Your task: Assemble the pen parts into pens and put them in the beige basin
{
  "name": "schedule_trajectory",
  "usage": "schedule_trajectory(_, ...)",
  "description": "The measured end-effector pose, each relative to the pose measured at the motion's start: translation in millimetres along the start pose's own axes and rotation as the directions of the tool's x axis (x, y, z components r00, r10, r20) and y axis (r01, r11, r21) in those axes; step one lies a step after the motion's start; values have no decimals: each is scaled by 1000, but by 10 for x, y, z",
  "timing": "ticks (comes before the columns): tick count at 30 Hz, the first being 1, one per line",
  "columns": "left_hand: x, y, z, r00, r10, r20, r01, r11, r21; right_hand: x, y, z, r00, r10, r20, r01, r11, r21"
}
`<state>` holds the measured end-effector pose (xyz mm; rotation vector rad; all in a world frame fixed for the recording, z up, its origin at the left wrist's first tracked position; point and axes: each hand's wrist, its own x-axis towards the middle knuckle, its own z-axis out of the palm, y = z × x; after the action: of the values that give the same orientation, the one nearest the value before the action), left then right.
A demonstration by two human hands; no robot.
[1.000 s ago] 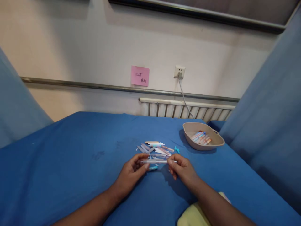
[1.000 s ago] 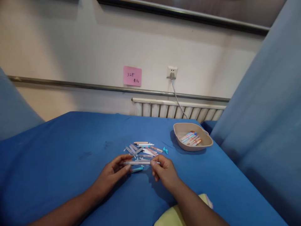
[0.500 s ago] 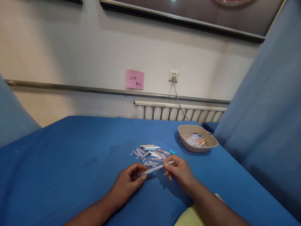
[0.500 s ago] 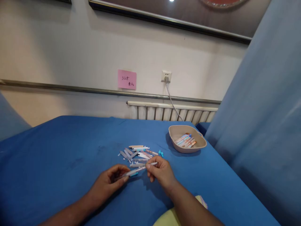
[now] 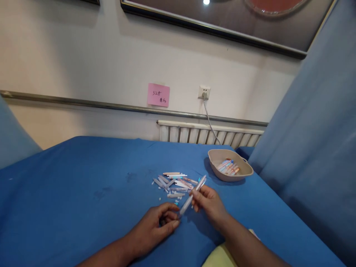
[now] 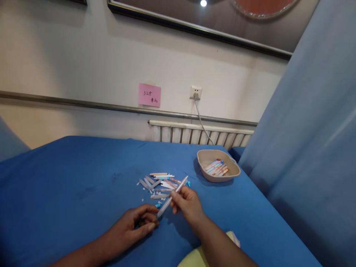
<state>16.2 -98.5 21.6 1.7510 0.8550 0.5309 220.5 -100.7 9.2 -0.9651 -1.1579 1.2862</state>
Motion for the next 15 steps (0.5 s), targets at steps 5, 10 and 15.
schedule_trajectory(5, 14, -25, -35, 1000, -27, -7, 27, 999, 24, 333, -474, -628, 909, -155, -387, 112, 985, -132)
schedule_trajectory(10, 36, -59, -45, 1000, -17, 18, 17, 1000, -5, 799, -825, -1407, 817, 7, -577, -284, 875, -392)
schedule_trajectory(15, 32, -74, -56, 1000, -6, 18, 6, 1000, -11, 1041, -639, -1633, 761, 148, -631, -518, 724, -455)
